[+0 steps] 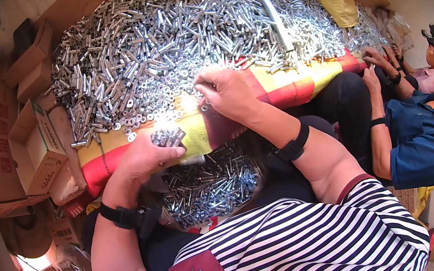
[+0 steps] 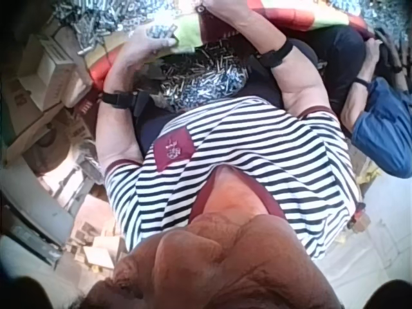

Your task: Manually sort and assemble small metal components from a large pile.

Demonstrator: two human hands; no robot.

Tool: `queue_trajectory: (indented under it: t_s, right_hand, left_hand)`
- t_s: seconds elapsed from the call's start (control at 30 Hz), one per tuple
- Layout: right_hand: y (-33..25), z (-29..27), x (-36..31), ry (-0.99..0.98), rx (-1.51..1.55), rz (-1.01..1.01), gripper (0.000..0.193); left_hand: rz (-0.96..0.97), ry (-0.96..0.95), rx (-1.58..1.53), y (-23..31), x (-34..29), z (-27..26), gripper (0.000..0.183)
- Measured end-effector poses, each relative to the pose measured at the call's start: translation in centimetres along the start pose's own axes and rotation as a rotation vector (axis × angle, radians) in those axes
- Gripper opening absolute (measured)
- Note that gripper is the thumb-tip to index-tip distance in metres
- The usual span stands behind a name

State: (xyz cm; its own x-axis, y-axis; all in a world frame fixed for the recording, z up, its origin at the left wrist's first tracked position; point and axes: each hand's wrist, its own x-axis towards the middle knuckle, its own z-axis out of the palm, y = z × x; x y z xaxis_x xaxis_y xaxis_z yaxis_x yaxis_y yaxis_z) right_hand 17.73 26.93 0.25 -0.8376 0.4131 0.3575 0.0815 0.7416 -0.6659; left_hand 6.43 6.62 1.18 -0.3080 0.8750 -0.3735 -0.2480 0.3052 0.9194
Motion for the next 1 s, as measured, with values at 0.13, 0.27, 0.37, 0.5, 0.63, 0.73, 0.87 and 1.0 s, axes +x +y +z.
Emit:
queue_trajectory:
  t_s: [0.13, 0.27, 0.37, 0.5, 0.63, 0.73, 0.87, 1.0]
  right_hand:
    - [1.0, 1.2, -0.2, -0.064, -0.396, -0.123, 0.010]
    - [1.2, 1.6, 0.1, -0.113, -0.468, -0.137, 0.011]
    - [1.3, 1.8, 0.4, -0.111, -0.581, -0.204, 0.014]
    - [0.5, 1.8, 0.8, -0.155, -0.626, -0.118, 0.018]
    - [1.0, 2.0, 1.0, -0.194, -0.628, -0.032, 0.015]
    - [1.0, 2.0, 0.7, -0.143, -0.566, -0.098, 0.013]
    - [-0.1, 1.6, 0.7, -0.104, -0.490, -0.135, 0.008]
    - [-0.2, 2.3, 0.8, -0.138, -0.276, -0.106, 0.011]
  left_hand:
    - [-0.167, 0.012, -0.213, -0.5, 1.0, -0.9, 0.014]
    - [-0.200, 0.128, -0.633, -1.5, 3.1, -2.3, 0.015]
    - [-0.215, 0.189, -0.633, -0.2, 3.3, -1.6, 0.015]
    - [-0.238, 0.110, -0.644, -0.9, 4.0, -1.4, 0.016]
    - [-0.082, 0.191, -0.271, -0.5, 3.7, 0.3, 0.015]
    - [-0.054, 0.225, -0.266, -0.5, 3.5, 0.2, 0.012]
    - [-0.063, 0.215, -0.277, -0.1, 3.2, -0.2, 0.012]
    - [-0.024, 0.234, -0.326, 0.0, 3.3, -0.3, 0.012]
